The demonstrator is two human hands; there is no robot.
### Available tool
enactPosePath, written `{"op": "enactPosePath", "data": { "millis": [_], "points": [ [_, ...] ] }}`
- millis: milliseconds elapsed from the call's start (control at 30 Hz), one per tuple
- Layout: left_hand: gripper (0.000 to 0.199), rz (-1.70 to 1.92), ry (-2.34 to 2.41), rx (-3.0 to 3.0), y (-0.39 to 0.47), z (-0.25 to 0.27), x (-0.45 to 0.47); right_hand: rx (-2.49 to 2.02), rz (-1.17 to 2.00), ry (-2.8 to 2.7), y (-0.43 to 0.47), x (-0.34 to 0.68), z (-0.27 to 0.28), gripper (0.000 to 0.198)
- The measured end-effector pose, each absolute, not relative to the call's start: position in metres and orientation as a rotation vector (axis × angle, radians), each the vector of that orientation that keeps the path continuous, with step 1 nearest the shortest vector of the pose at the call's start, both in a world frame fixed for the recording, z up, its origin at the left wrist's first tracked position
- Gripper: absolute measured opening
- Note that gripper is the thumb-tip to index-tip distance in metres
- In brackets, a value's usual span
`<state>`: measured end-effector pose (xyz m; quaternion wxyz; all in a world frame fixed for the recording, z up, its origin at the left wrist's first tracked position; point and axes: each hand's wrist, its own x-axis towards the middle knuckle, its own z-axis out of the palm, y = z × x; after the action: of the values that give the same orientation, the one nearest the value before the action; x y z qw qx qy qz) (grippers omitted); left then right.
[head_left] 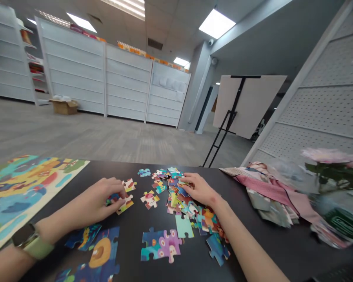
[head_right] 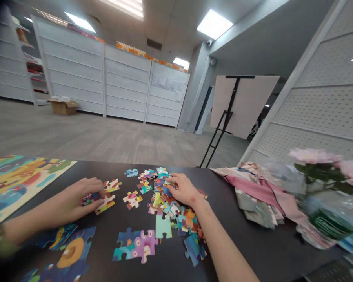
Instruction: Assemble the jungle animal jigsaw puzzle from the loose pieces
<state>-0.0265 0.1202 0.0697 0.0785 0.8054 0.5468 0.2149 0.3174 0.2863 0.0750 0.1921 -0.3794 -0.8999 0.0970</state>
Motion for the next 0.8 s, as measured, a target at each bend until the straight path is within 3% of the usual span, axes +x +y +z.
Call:
{"op": "enactPosePath", "data": {
  "millis": [267, 433, 800],
  "points": [
    [0.023, 0.658, 1.639, 2.38, 0.122, 0.07, -0.027, -1.196, 0.187, -2.525, 0.287, 0.328, 0.088, 0.026],
    [0.018, 0.79, 1.694, 2.371, 0.121, 0.071, -0.031, -1.106, 0.182, -2.608, 0.273, 0.3, 0.076, 0.035],
    [0.005, 0.735, 1.699, 2.306, 0.12, 0.083, -0.051, -0.896, 0.225, -2.579, 0.273, 0.291, 0.072, 0.024]
  ]
}}
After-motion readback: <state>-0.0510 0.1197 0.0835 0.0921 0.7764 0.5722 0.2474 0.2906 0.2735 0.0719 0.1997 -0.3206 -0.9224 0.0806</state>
